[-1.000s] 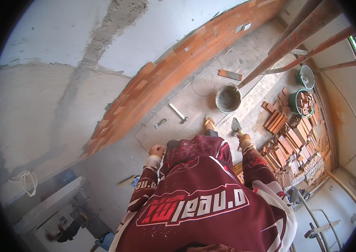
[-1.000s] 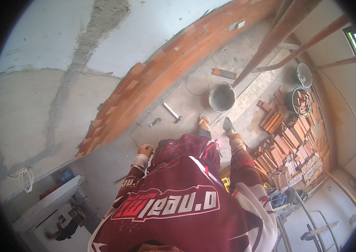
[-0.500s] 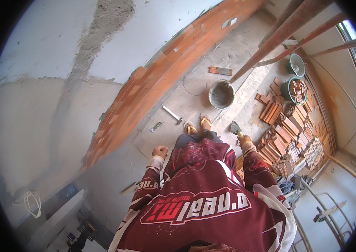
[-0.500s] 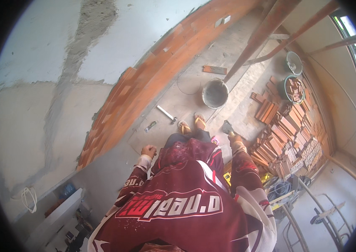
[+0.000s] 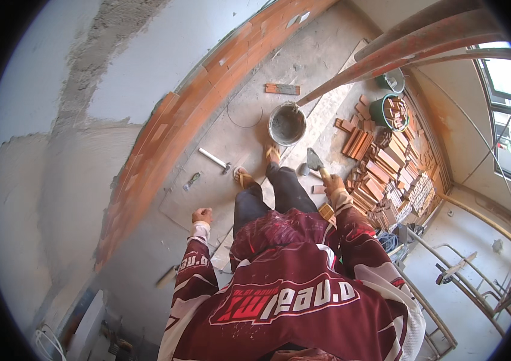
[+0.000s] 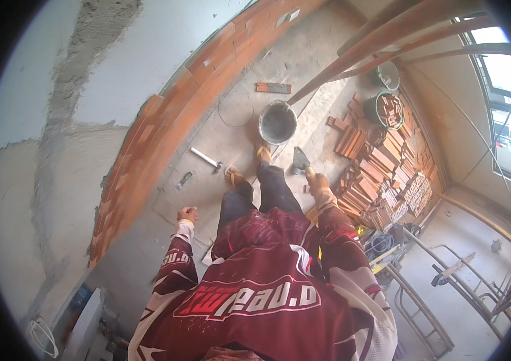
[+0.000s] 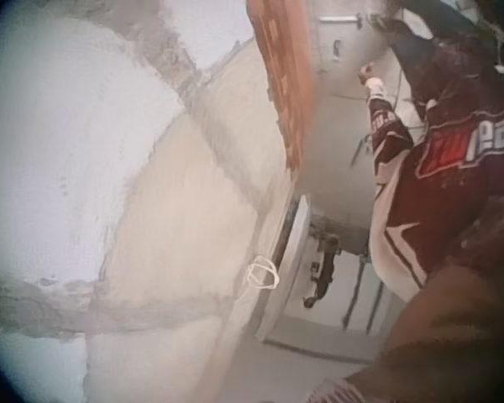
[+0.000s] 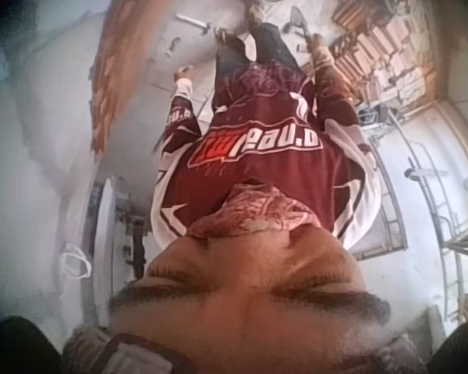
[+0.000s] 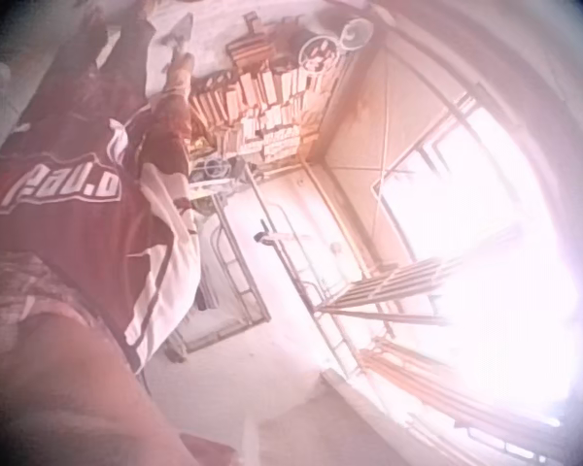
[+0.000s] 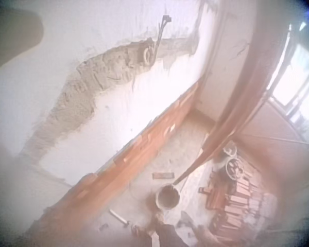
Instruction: The person applies cement to a wall using a trowel and places rectangular terracotta tiles in a curved pattern. They adjust the tiles by hand and use a hammer to tap them into place. The person also mixes cement in a bucket while sitting on the floor.
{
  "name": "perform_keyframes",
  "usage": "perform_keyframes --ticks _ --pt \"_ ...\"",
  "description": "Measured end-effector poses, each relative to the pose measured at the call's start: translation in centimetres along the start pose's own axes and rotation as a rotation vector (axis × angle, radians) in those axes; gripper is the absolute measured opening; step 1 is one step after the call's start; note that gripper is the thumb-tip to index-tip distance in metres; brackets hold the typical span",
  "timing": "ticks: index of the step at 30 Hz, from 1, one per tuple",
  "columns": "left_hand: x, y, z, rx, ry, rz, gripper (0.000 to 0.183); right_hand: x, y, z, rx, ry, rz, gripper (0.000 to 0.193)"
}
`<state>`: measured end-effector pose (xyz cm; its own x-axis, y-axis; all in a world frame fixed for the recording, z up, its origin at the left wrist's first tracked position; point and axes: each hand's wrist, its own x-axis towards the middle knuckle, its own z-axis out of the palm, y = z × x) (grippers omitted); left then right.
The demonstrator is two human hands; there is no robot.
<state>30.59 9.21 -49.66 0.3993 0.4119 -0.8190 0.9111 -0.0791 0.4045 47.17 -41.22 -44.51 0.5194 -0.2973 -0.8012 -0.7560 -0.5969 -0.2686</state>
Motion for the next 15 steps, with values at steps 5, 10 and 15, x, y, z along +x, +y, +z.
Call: perform_keyframes --ticks 5,10,15 --pt "-2.5 -2.2 0.9 -0.054 0.013 -0.05 0.024 4.7 -4.3 2.0 0.111 -0.039 -0.018 0.043" --pt "-6.5 -6.4 5.9 0.095 0.036 -0.23 0.033 16.0 -6.9 7.6 0.053 -0.125 0.025 0.041" --pt "-8.1 -1.1 17.0 0.194 -0.218 -0.352 0.085 30.6 -5.8 13.2 -0.279 -0.122 -0.191 0.043"
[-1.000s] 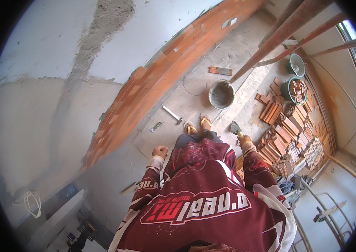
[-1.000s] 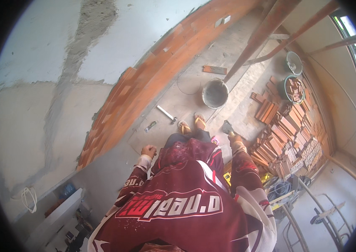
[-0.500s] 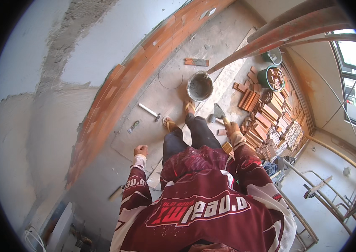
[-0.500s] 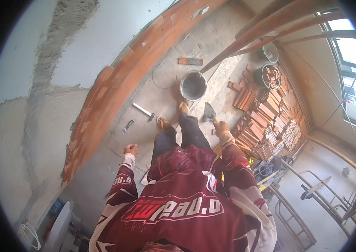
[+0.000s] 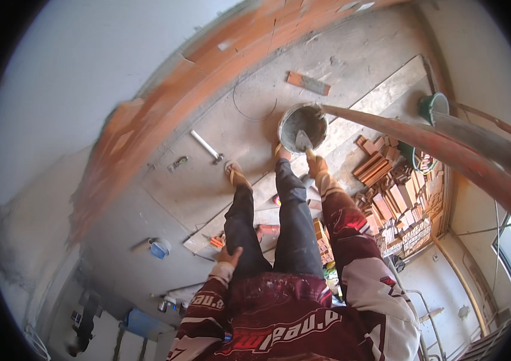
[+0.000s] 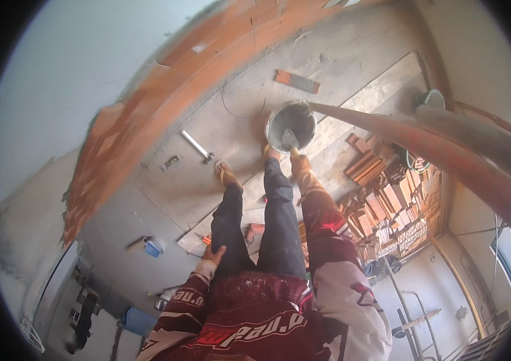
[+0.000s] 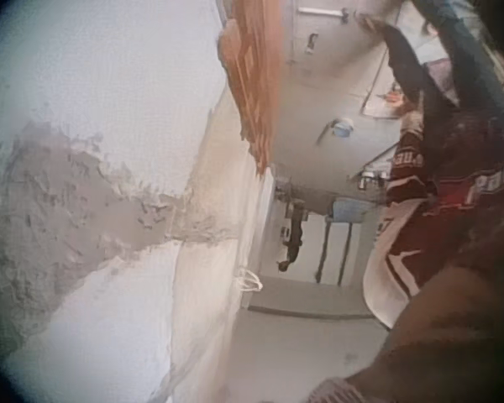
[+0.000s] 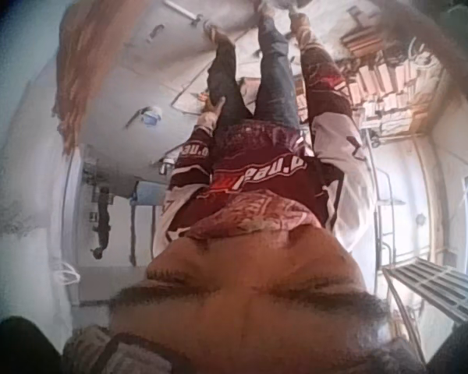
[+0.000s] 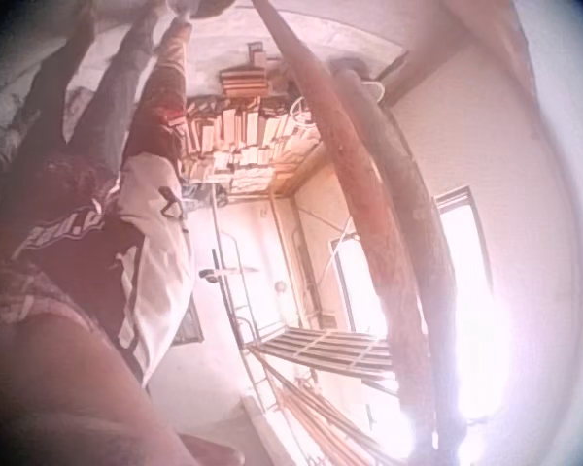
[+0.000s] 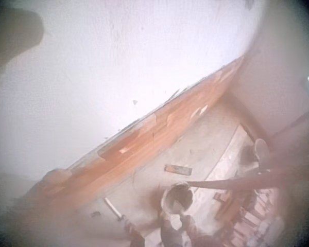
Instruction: The person applies cement to a wall using a trowel and places rectangular terracotta tiles in a curved pattern. They adjust the tiles by hand and use a hammer to tap them into place. The person also mixes cement in a bucket while sitting on the floor.
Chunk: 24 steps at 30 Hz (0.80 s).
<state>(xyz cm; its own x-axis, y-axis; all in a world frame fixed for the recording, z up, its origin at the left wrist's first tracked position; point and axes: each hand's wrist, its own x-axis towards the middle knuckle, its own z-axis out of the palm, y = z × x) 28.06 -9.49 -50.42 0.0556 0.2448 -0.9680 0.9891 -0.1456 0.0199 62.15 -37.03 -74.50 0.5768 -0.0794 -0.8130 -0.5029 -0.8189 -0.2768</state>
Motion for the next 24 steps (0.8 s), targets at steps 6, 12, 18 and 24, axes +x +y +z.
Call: perform_keyframes --ticks 6,12,18,24 --pt "5.6 7.2 5.4 0.389 0.02 -0.24 0.108 12.9 9.5 4.6 0.156 -0.074 -0.162 0.046" --pt "8.2 7.4 5.8 0.371 0.073 -0.314 0.103 7.7 -3.6 2.7 -0.151 0.155 -0.284 0.047" --pt "10.2 9.8 2.9 0.313 0.245 -0.187 0.084 16.8 -13.4 -1.7 -0.331 0.283 -0.743 0.05" --pt "12.7 9.8 1.1 0.362 0.504 -0.026 0.074 31.6 -17.6 -0.4 -0.916 0.366 -0.601 0.06"
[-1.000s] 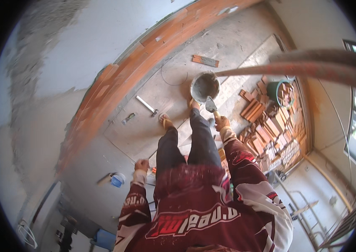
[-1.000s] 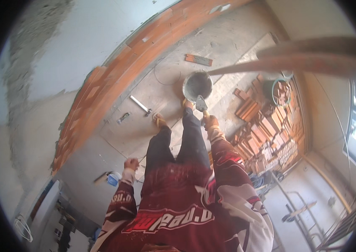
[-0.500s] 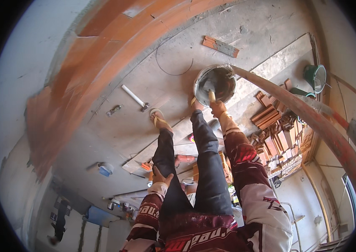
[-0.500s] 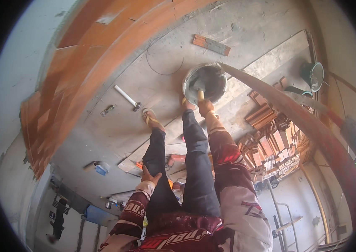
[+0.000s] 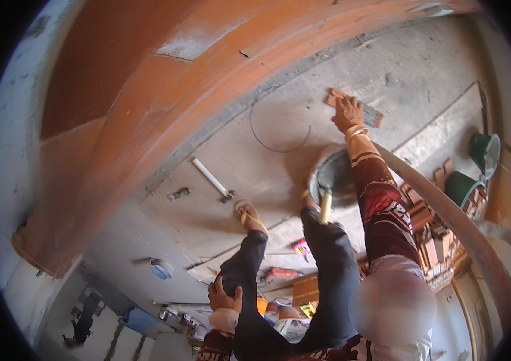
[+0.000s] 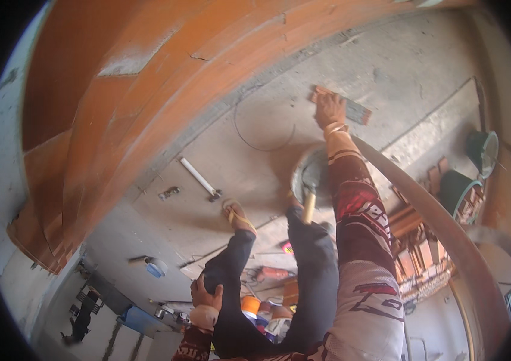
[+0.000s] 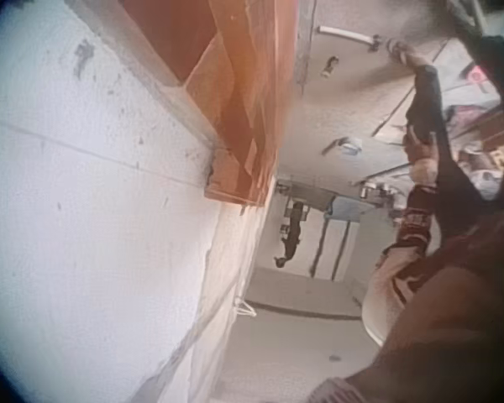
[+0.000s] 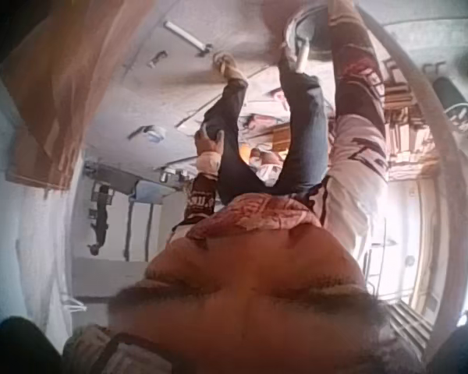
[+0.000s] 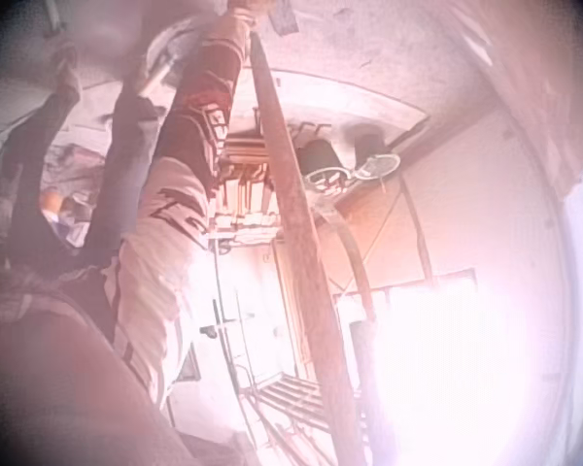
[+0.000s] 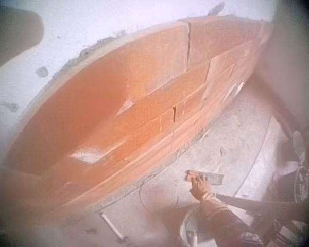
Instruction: The person applies cement to a wall using a trowel and places rectangular terracotta tiles in a curved pattern. They adjust the tiles by hand and use a hammer to tap them into place. The person also mixes cement in a bucket while sitting on the floor.
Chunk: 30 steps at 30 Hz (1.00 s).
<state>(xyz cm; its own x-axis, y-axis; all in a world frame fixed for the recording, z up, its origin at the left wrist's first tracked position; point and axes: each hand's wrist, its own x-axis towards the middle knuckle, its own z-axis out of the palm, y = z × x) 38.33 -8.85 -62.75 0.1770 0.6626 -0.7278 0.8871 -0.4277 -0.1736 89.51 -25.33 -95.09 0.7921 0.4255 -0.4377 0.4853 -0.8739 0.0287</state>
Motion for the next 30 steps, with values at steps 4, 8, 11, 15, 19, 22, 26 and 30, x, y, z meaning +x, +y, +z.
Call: perform_keyframes --ticks 4,8,11,15,19,22,26,30 --pt "0.6 0.4 -0.6 0.05 0.132 -0.048 0.073 3.6 -1.0 3.1 -0.246 0.081 -0.03 0.042" --pt "1.5 2.0 -1.7 0.047 0.148 -0.08 0.071 5.3 0.6 5.6 -0.164 0.071 0.007 0.027" --pt "2.0 2.5 -2.0 0.088 0.174 -0.018 0.074 4.9 1.3 5.6 -0.225 0.087 -0.003 0.023" --pt "1.2 1.7 -1.3 0.068 0.152 -0.048 0.07 1.5 0.3 -2.3 -0.014 0.222 -0.031 0.023" --pt "0.2 -0.3 -0.1 -0.016 0.035 -0.047 0.064 -5.1 0.2 -8.9 0.587 0.575 0.016 0.045" --pt "1.2 -4.0 2.1 -0.183 0.03 0.083 0.058 -11.4 1.0 -12.2 1.136 0.483 0.038 0.061" --pt "1.1 -2.1 -0.7 -0.585 0.073 0.281 0.055 -21.4 -3.2 -21.9 2.027 0.152 0.113 0.063" --pt "0.5 4.7 -11.5 -1.034 -0.075 0.375 0.059 -29.0 -7.4 -26.6 2.562 0.01 0.037 0.064"
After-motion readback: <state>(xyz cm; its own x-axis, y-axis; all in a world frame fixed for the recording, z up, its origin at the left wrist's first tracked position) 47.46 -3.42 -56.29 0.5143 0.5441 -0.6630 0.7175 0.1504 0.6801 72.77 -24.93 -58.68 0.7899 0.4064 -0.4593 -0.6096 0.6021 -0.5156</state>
